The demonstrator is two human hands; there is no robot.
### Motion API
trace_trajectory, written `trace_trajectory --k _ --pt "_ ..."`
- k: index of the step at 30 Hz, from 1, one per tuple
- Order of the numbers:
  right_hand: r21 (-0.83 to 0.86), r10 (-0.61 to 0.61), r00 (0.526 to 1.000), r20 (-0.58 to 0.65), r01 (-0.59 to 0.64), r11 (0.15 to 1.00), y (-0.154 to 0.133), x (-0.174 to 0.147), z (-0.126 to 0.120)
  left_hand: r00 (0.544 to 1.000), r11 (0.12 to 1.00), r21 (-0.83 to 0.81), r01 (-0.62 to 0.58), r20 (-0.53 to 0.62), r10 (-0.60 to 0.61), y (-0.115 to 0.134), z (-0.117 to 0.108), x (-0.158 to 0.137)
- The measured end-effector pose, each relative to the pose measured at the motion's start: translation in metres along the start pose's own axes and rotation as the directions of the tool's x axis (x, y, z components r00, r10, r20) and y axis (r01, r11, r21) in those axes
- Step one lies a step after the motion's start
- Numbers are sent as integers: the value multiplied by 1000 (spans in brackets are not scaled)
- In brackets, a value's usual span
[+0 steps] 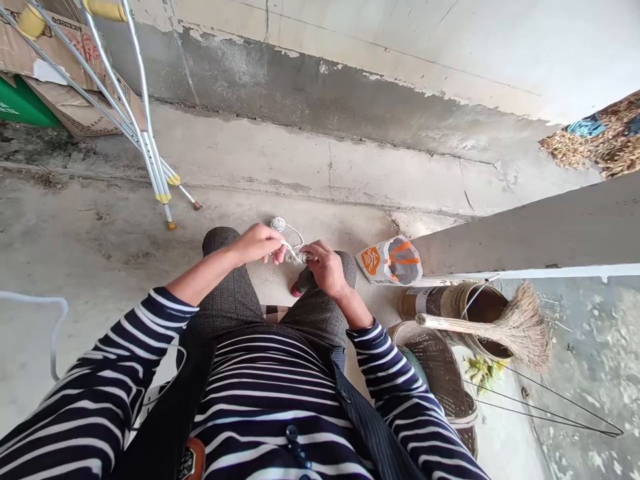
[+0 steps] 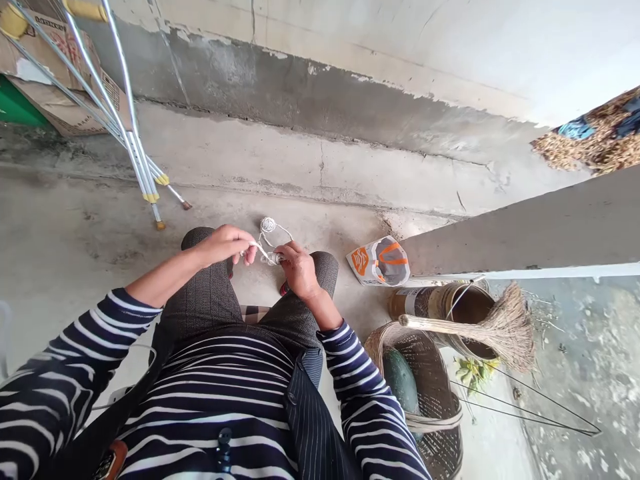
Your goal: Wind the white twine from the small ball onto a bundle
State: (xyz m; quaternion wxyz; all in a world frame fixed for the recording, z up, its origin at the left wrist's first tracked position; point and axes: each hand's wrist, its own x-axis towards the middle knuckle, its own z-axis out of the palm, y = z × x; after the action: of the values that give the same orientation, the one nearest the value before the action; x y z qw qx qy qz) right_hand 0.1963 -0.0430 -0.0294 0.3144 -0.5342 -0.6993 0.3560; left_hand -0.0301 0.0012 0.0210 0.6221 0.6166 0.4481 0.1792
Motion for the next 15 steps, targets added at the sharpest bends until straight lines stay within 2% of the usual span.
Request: trace_trajectory --k 2,4,7,11,13,15 --pt "114 -16 995 94 5 993 -4 -5 -1 994 980 -166 106 55 -98 -6 -5 8" --pt "219 -27 984 179 -13 976 -7 -10 -3 981 955 -229 189 74 -177 -14 -8 15" --pt "375 10 963 268 -114 920 -12 -18 -2 965 954 -159 254 111 -239 -26 -8 22" --pt "545 79 931 356 -275 792 -14 -26 5 925 953 -5 303 242 -293 -35 -3 29" --pt "594 65 918 392 -306 744 -14 -28 9 924 961 -10 277 276 -264 -40 0 32" --pt "647 92 921 379 -335 685 -12 -28 11 943 972 -54 230 259 -208 -45 3 33"
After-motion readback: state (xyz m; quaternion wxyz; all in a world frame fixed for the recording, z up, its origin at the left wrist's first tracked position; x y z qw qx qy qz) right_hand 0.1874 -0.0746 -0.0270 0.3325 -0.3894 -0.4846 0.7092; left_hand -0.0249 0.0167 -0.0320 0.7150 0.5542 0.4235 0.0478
